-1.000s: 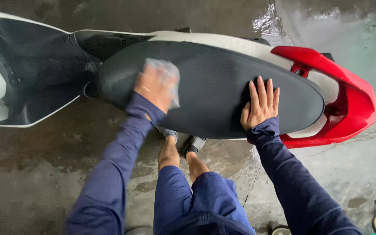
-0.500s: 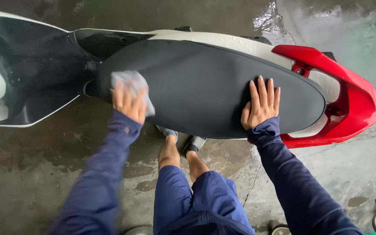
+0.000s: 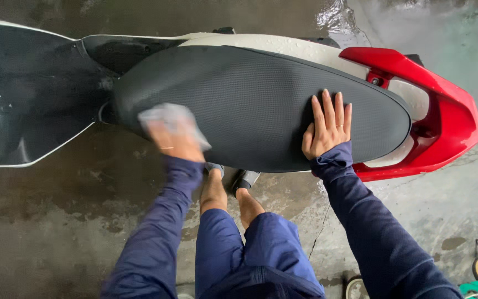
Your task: The person wipes the black seat of a scooter with a gray cloth. They repeatedly rub the surface in circular and back-and-forth motions, covering the entire seat area.
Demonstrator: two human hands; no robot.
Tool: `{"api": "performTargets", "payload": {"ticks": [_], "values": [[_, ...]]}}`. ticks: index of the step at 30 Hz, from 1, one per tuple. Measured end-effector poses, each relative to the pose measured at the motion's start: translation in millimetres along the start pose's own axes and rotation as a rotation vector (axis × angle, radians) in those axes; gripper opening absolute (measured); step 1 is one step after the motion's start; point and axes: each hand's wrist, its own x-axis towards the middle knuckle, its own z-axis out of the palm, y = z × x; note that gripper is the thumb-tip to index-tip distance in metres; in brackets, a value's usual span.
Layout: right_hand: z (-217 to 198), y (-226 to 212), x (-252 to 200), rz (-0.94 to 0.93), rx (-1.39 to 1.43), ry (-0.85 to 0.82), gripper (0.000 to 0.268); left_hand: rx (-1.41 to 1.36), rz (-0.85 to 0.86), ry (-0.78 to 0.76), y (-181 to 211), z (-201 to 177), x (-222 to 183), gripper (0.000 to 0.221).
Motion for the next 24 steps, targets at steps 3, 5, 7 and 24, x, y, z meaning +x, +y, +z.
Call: {"api": "performTargets", "payload": {"ticks": [3,5,7,24], "values": [[0,0,2,0.017,-0.023,0.013,0.078,-0.225,0.577,-0.197,31,21,-15,0.038],[3,-1,1,0.020,-0.033,0.023,0.076,-0.151,0.549,-0.142,19,25,-24,0.051],[1,-3,1,0.028,-0.028,0.016,0.077,-0.100,0.406,-0.086,76,11,-17,0.051],[4,-1,4,-0.002,-0.019,0.064,0.079,-0.308,0.468,-0.192,201,25,56,0.057]]}}
